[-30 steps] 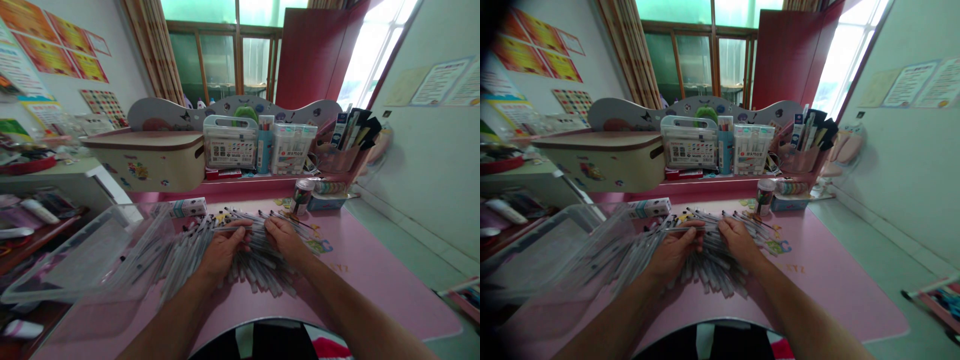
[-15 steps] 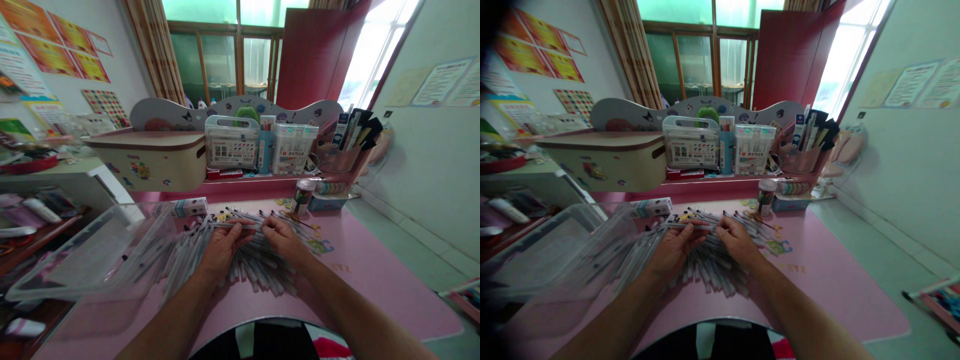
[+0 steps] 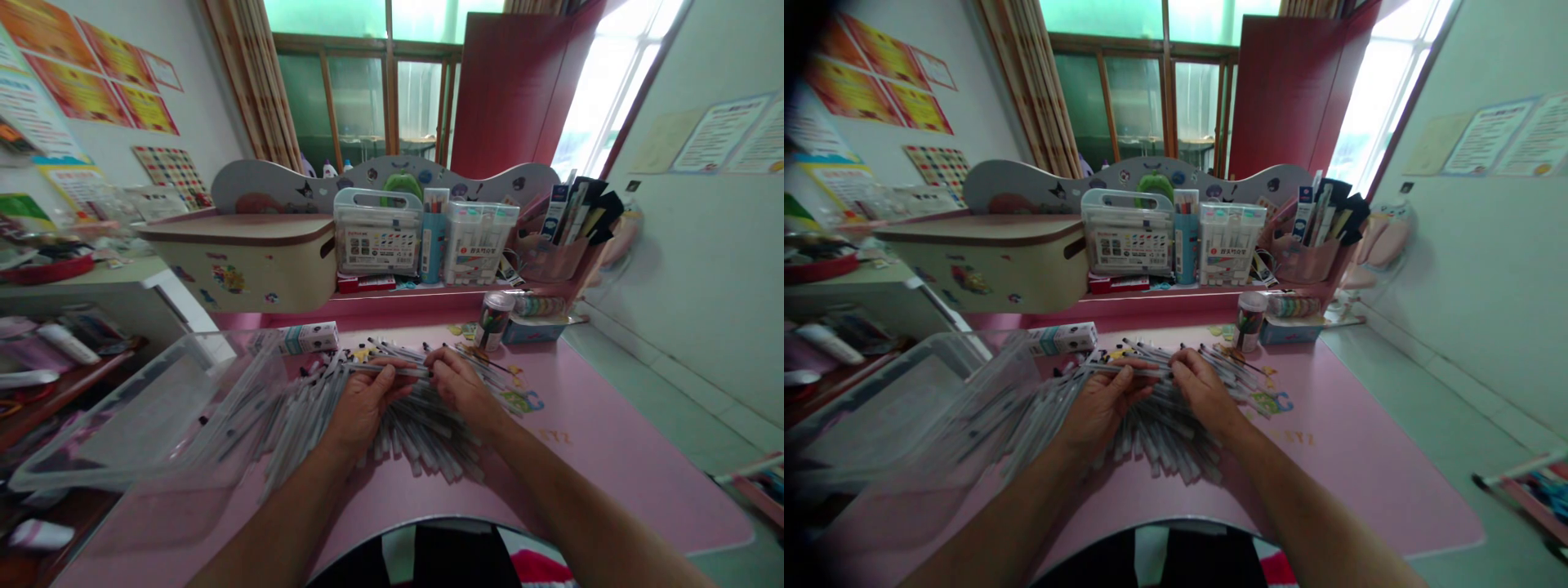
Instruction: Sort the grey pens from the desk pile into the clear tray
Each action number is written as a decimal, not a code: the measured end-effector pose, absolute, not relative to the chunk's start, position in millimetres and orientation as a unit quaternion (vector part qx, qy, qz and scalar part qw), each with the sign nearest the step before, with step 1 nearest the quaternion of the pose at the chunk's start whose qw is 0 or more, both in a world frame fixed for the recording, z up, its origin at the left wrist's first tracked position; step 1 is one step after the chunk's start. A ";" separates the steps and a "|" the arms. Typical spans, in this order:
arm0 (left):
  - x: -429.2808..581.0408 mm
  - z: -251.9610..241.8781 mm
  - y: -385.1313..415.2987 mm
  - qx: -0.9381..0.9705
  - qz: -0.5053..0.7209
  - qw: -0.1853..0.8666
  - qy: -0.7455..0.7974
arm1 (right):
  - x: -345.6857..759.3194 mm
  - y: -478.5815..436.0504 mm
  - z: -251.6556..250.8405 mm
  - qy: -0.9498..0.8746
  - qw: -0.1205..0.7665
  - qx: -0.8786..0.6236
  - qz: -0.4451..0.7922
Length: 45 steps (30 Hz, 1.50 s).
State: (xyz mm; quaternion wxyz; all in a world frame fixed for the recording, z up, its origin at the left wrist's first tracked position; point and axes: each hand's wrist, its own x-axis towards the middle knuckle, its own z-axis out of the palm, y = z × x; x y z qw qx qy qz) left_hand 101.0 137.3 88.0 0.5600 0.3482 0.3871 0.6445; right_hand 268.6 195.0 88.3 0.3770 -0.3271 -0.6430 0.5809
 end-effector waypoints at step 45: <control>104.4 92.8 126.8 0.426 0.648 0.397 0.492 | 261.4 186.1 94.9 -0.442 0.269 -0.308 0.798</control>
